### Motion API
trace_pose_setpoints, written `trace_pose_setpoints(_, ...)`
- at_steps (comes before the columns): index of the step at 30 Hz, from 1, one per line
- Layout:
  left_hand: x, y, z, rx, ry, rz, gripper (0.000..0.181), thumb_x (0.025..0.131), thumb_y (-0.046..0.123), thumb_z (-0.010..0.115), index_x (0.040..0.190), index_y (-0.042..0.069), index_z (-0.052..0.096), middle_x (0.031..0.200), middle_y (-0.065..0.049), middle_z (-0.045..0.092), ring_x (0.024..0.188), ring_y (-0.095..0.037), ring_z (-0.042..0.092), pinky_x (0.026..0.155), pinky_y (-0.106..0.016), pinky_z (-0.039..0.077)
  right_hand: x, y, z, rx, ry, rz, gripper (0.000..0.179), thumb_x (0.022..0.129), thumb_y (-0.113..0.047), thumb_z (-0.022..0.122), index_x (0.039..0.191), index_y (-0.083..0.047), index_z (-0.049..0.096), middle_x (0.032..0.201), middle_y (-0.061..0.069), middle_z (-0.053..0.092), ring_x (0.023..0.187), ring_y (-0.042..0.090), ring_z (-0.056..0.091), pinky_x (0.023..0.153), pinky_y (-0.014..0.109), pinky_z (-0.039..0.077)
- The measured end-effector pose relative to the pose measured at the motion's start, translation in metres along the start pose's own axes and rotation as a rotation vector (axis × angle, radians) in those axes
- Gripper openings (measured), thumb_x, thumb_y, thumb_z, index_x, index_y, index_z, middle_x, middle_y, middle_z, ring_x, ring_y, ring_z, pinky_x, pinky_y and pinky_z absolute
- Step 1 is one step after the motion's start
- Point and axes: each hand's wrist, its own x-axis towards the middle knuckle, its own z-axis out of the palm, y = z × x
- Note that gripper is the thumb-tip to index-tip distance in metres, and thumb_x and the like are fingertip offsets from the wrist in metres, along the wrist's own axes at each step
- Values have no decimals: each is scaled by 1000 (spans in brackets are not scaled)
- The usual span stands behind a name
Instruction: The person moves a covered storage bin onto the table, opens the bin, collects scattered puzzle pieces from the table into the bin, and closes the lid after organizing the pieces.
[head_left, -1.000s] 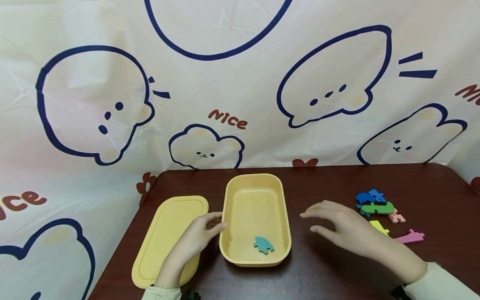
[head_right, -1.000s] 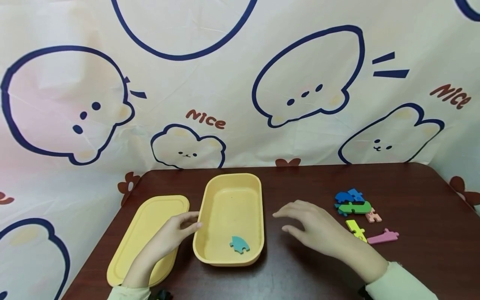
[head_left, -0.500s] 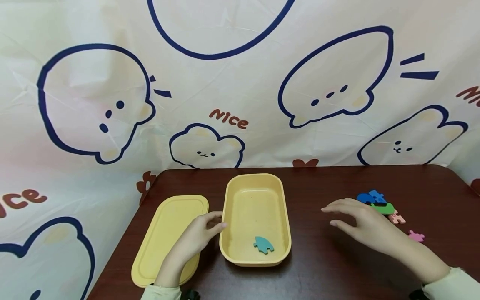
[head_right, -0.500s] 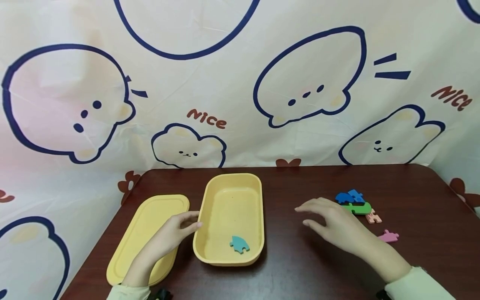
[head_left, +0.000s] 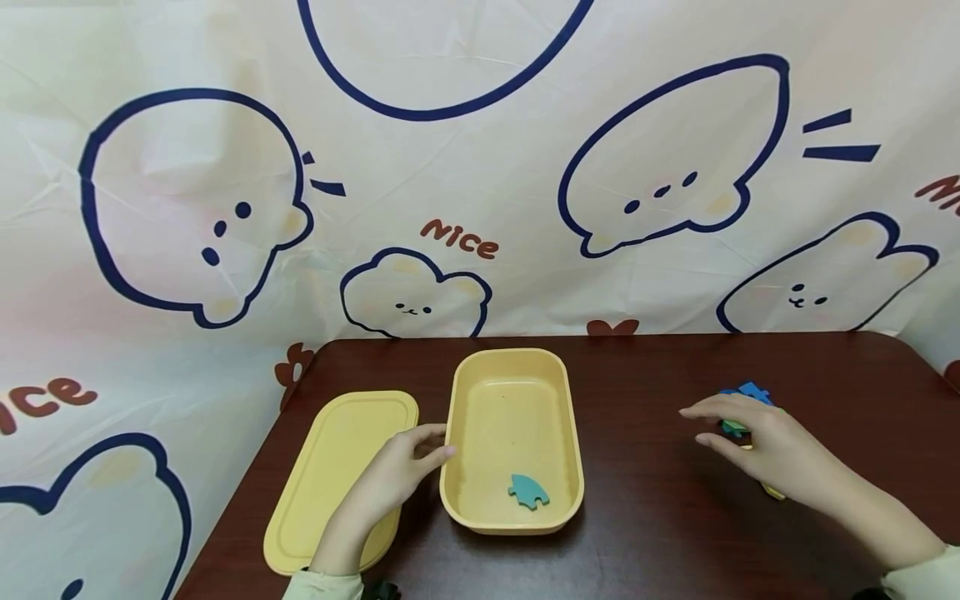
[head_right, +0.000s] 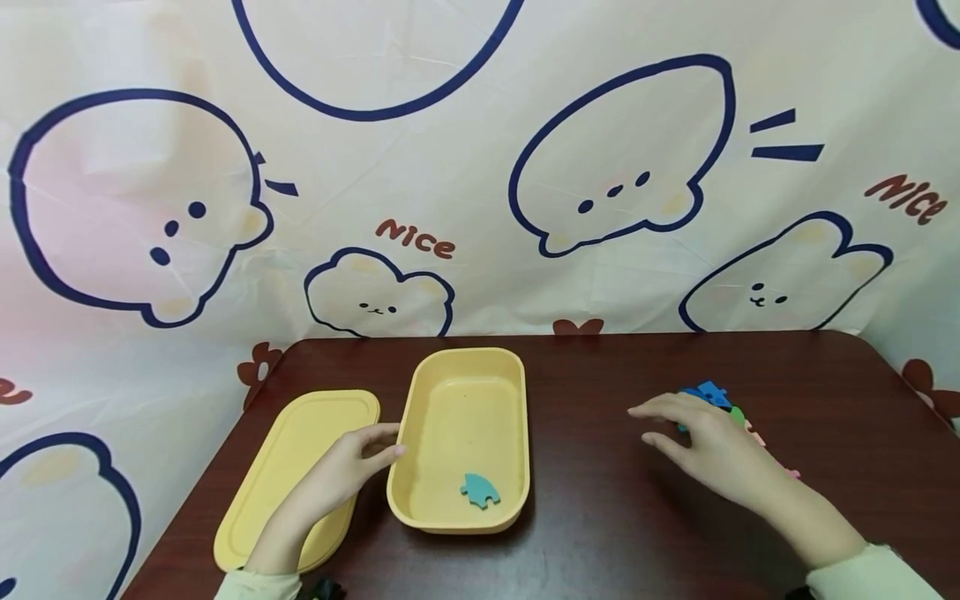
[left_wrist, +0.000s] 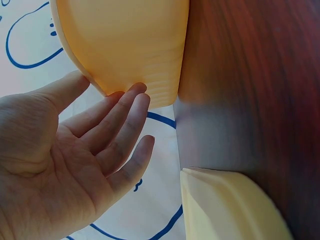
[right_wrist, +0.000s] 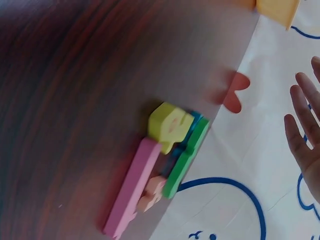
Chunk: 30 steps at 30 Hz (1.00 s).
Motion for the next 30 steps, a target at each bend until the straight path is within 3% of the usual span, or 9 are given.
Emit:
trace_pose_setpoints(9,-1,-1,-1,0,-4,-5,37,97,19,66,130,2,63,115,-6,68,107,-25,64,91,-45,51,-11,16,-3,-22,18,58,54,70,6,85,115,-21,71,106,-7,67,90,1,61,70,11,47)
trace_pose_setpoints(16,-1,1,-1,-5,-5,2,37,97,19,66,130,1,63,115,-8,68,107,-25,64,91,-45,51,-17,25,-9,-98,32,108,47,73,-1,85,112,-24,72,107,-9,67,94,-3,57,74,8,45)
trace_pose_setpoints(23,-1,2,-1,1,-3,2,37,97,19,66,130,1,63,115,-7,68,107,-25,64,91,-45,51,-26,38,-12,-59,26,163,39,78,-1,82,112,-18,72,107,-3,66,72,6,51,50,17,41)
trace_pose_setpoints(27,-2,2,-1,2,-5,2,37,97,20,66,130,1,63,115,-7,68,108,-25,64,92,-45,51,-30,46,-14,-50,32,179,36,80,-1,81,111,-16,72,104,0,65,57,2,42,46,18,36)
trace_pose_setpoints(30,-2,2,-1,-3,-10,7,37,97,20,66,129,2,63,115,-8,68,108,-25,64,91,-45,51,-32,51,-15,-56,22,195,34,80,-1,80,111,-14,72,103,2,64,55,2,39,45,19,35)
